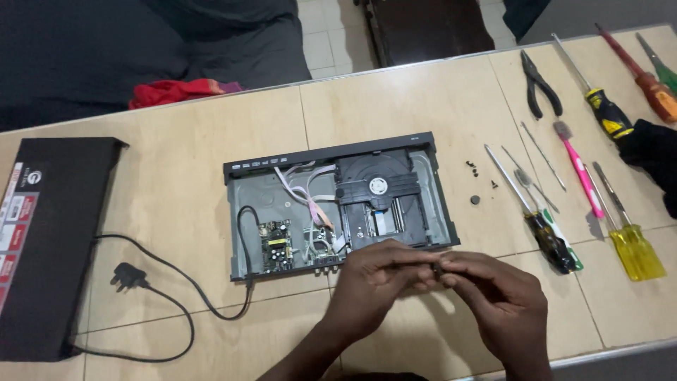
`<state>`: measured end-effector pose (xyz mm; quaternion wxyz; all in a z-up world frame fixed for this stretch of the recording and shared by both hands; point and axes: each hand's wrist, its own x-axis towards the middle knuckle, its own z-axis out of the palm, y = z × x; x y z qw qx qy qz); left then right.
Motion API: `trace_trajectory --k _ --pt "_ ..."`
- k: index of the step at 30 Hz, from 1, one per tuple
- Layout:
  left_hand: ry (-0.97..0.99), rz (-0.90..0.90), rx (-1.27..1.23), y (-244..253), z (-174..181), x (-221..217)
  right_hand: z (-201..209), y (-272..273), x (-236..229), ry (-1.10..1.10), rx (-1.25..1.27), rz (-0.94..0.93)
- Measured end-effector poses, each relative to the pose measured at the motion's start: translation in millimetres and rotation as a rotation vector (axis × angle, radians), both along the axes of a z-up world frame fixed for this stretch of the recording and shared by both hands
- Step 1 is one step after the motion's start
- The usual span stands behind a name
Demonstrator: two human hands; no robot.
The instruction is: The person uses a screwdriver to remove screws from the bottom and sides of a DVD player. They then lift off the top casing to reveal the internal components, including the circuit board and disc drive mechanism. The person continues to manipulate the internal parts and remove additional screws.
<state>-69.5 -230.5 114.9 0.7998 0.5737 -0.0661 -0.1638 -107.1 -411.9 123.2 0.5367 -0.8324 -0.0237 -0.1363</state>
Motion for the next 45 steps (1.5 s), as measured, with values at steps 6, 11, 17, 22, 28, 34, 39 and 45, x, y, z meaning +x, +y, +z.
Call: trace_trajectory --k 6,11,17,22,28,34,39,45 --pt "0.136 -0.040 -0.046 -1 -12 -7 8 -1 5 -0.071 -0.150 0.068" --pt "0.226 -0.036 -0.048 2 -23 -10 4 7 12 -0.126 -0.233 0.074" --pt "0.243 0.020 -0.111 5 -43 -13 -21 9 10 -0.044 -0.163 0.042" --pt "0.261 0.047 -0.076 4 -41 -9 -34 -10 27 0.284 0.058 -0.209" --pt "0.226 0.039 -0.019 12 -46 -11 -95 -47 58 -0.369 -0.581 -0.477" --pt "0.152 -0.219 0.121 19 -62 -25 -87 -35 78 -0.031 -0.223 -0.523" --pt "-0.336 -0.238 0.293 19 -73 -25 -71 -22 84 0.056 0.011 -0.580" --pt "-0.520 -0.182 0.340 11 -66 -18 -96 -31 84 0.064 0.362 -0.643"
